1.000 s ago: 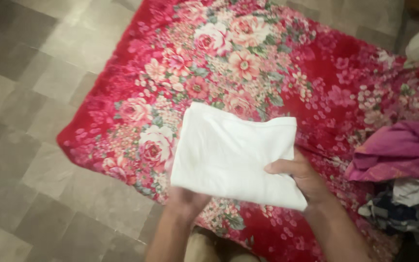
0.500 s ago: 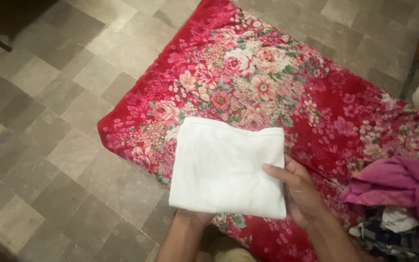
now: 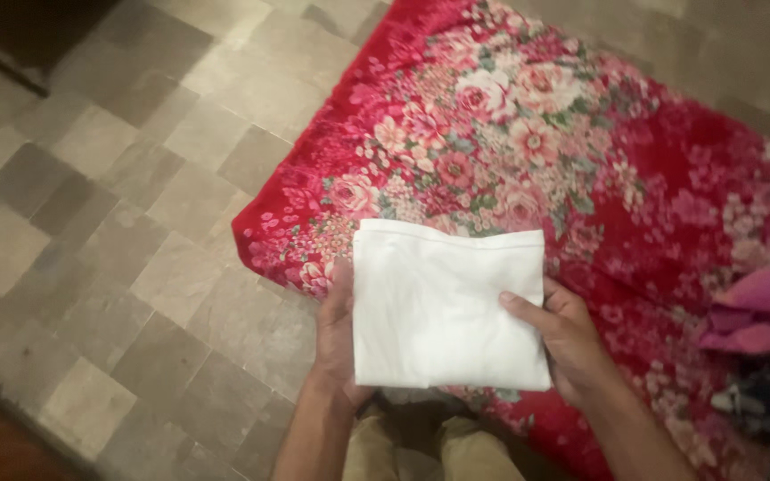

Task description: The person folds a white t-shirt and a green t-shirt on a floral bedsheet. They smooth the fabric, fold the sleeves and body, and stack the folded shirts. The person then picks up the folded shirts and places them on another bed in the room.

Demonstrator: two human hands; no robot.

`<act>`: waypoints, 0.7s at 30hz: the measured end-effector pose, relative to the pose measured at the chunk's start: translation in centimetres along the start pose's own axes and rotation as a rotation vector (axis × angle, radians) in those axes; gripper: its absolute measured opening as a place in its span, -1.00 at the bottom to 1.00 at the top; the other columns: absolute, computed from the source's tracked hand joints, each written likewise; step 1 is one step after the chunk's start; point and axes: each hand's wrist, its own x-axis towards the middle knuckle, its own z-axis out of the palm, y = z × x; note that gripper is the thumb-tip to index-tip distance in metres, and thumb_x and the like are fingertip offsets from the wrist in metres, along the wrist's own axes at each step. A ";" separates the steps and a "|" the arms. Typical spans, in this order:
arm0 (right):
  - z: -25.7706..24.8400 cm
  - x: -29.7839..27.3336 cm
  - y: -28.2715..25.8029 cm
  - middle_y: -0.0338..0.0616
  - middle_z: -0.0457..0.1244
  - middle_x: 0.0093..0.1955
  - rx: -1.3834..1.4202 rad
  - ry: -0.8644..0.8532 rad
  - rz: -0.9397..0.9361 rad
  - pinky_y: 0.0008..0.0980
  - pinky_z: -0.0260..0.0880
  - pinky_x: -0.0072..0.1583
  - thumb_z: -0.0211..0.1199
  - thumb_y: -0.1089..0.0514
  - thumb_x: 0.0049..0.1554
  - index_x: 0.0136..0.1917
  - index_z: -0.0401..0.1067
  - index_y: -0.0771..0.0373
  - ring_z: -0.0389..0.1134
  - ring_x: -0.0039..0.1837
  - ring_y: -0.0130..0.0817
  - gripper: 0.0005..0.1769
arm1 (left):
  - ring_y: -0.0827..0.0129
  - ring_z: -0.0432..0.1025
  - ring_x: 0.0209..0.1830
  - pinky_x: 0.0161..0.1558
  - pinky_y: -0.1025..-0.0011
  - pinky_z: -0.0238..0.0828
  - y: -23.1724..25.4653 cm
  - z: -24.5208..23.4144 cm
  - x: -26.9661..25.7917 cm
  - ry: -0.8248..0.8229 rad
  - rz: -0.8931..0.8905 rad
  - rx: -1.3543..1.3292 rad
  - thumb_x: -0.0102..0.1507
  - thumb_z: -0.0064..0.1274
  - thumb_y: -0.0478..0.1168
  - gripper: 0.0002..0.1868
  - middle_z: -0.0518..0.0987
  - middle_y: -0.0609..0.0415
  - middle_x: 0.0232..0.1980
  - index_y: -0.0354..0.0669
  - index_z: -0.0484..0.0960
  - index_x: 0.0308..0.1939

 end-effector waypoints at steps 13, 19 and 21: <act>-8.9 4.6 13.2 -0.07 0.42 0.04 -0.101 0.412 -0.099 -0.35 0.50 0.04 0.23 0.29 0.15 0.21 0.43 0.39 0.46 0.00 -0.40 -0.66 | 0.27 0.54 0.06 0.07 0.29 0.51 -7.3 -9.8 13.9 0.116 -0.224 1.021 0.21 -0.02 -0.43 -0.40 0.63 -0.03 0.14 -0.17 0.39 0.37; -15.9 8.3 20.2 0.01 0.41 0.02 -0.122 0.497 -0.135 -0.35 0.47 -0.05 0.24 0.34 0.13 0.24 0.42 0.39 0.43 -0.05 -0.35 -0.61 | 0.32 0.53 0.10 0.12 0.33 0.47 -14.7 -16.9 20.3 0.083 -0.248 1.155 0.21 -0.01 -0.44 -0.40 0.63 0.01 0.16 -0.16 0.41 0.37; -18.3 9.5 22.7 0.00 0.40 0.06 -0.155 0.517 -0.175 -0.40 0.47 -0.04 0.25 0.35 0.12 0.28 0.40 0.40 0.43 -0.02 -0.39 -0.56 | 0.28 0.53 0.10 0.11 0.30 0.48 -17.1 -19.8 21.9 0.077 -0.252 1.173 0.21 0.00 -0.45 -0.41 0.63 -0.03 0.16 -0.21 0.42 0.36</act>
